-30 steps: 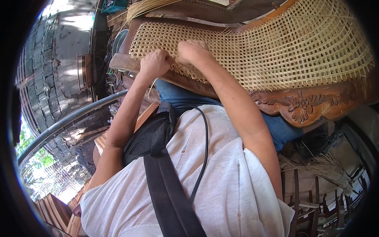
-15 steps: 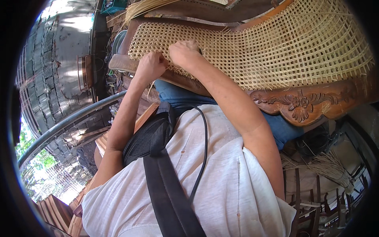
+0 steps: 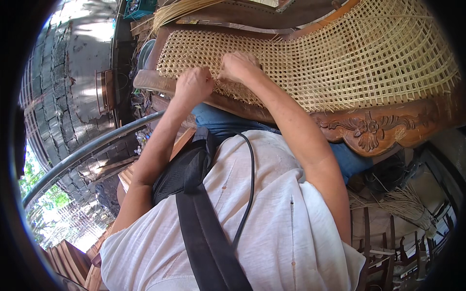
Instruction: The person is weaving rattan strips into the seat frame of a wooden chair.
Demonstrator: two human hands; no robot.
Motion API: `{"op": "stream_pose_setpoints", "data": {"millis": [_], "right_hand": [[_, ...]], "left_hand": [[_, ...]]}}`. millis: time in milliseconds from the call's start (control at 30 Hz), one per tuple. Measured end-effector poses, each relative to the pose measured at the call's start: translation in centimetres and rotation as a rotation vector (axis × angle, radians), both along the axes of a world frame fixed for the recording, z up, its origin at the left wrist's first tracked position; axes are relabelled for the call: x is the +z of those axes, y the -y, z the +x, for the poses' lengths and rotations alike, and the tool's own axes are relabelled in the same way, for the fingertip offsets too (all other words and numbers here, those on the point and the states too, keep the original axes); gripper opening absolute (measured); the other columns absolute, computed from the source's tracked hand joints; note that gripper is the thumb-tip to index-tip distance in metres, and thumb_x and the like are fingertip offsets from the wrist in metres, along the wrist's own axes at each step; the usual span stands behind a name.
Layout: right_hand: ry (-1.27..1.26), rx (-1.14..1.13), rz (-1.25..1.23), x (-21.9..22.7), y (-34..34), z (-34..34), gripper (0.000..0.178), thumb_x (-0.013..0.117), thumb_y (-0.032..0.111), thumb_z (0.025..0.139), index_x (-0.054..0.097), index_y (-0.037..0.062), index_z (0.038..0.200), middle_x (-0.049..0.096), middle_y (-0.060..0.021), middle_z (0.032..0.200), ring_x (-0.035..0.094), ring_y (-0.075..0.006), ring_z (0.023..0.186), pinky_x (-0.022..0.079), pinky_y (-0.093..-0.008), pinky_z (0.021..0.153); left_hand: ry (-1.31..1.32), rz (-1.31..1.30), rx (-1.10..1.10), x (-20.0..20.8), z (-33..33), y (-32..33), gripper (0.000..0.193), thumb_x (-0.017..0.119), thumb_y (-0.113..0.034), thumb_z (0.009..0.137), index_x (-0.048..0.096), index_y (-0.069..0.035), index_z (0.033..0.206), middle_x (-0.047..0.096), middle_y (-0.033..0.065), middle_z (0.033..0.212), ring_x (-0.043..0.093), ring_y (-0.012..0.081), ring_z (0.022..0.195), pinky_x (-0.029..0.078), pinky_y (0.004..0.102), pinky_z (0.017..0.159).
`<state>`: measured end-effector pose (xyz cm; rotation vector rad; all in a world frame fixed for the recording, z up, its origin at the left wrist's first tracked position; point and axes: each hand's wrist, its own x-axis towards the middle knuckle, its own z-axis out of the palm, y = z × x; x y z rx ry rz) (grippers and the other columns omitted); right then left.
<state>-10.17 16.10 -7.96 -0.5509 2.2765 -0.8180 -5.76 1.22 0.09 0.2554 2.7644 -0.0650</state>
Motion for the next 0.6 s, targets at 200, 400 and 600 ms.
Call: {"op": "stream_pose_setpoints", "data": {"millis": [200, 400, 600], "right_hand": [[-0.101, -0.336, 0.198, -2.9, -7.2, -2.0, 0.042, 0.068, 0.052, 0.086, 0.066, 0.0111, 0.078, 0.069, -0.0055, 0.076, 0.067, -0.0179, 0.072, 0.050, -0.0396, 0.066], [-0.029, -0.385, -0.044, 3.1, -10.0, -1.3, 0.046, 0.068, 0.053, 0.086, 0.071, 0.0070, 0.082, 0.071, -0.0070, 0.076, 0.069, -0.0227, 0.075, 0.051, -0.0407, 0.072], [0.064, -0.303, -0.207, 1.5, -5.4, -0.8, 0.035, 0.069, 0.042, 0.087, 0.073, 0.0077, 0.089, 0.073, -0.0122, 0.086, 0.070, -0.0255, 0.080, 0.053, -0.0397, 0.077]], "left_hand": [[0.006, 0.006, 0.027, -0.4, 0.3, -1.2, 0.020, 0.061, -0.014, 0.077, 0.071, -0.002, 0.089, 0.069, 0.0219, 0.082, 0.068, 0.0396, 0.084, 0.055, 0.0464, 0.078], [0.324, 1.031, 0.569, -1.0, -2.8, -2.6, 0.024, 0.068, -0.023, 0.091, 0.072, -0.003, 0.101, 0.073, 0.0095, 0.089, 0.067, 0.0179, 0.085, 0.054, 0.0302, 0.077], [0.096, 0.661, 0.362, -1.0, -2.4, -0.3, 0.032, 0.071, -0.032, 0.090, 0.073, 0.000, 0.092, 0.070, 0.0081, 0.074, 0.062, 0.0127, 0.066, 0.050, 0.0298, 0.062]]}}
